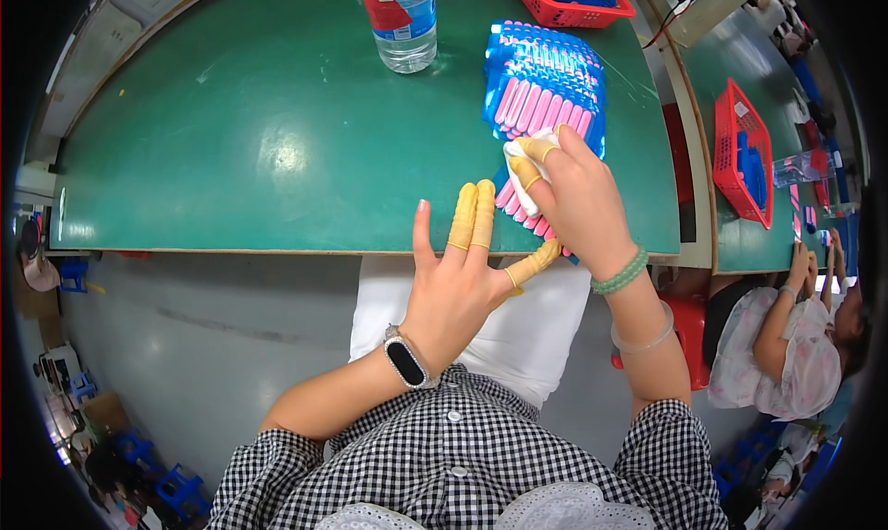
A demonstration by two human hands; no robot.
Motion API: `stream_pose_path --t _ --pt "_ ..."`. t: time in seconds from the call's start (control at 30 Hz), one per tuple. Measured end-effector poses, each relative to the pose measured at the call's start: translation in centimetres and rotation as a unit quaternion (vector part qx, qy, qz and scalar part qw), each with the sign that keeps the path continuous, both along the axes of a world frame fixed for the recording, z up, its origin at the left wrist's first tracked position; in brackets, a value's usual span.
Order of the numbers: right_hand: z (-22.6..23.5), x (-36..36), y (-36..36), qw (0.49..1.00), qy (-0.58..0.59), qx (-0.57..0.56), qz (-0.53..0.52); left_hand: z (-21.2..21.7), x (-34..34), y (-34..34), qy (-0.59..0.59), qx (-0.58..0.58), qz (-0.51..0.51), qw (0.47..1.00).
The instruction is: The person wipes small pink and blue components clean with a cloth and liquid from a water bottle.
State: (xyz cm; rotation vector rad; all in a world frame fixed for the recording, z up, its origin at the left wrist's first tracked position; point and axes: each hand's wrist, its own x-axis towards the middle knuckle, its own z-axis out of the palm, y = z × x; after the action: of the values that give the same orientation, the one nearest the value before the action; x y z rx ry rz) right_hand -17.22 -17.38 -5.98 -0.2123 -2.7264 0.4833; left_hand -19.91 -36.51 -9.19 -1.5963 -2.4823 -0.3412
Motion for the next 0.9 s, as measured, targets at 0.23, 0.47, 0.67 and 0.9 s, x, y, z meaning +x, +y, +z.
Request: stream_pose_path --t 0.23,0.47,0.67,0.9 --pt "-0.2 2.0 -1.9 0.998 0.026 0.039 0.046 -0.5 0.2 0.1 0.050 -0.023 0.011 0.998" --pt "0.2 1.1 0.4 0.999 0.044 0.009 -0.009 -0.2 0.0 0.5 -0.050 0.043 -0.010 0.998" --pt "-0.1 3.3 0.2 0.999 0.045 -0.027 0.005 -0.2 -0.4 0.2 -0.012 0.008 -0.025 1.000" --pt "0.5 5.6 -1.3 0.998 -0.008 0.055 -0.027 -0.1 -0.2 0.3 -0.041 0.021 -0.027 0.999"
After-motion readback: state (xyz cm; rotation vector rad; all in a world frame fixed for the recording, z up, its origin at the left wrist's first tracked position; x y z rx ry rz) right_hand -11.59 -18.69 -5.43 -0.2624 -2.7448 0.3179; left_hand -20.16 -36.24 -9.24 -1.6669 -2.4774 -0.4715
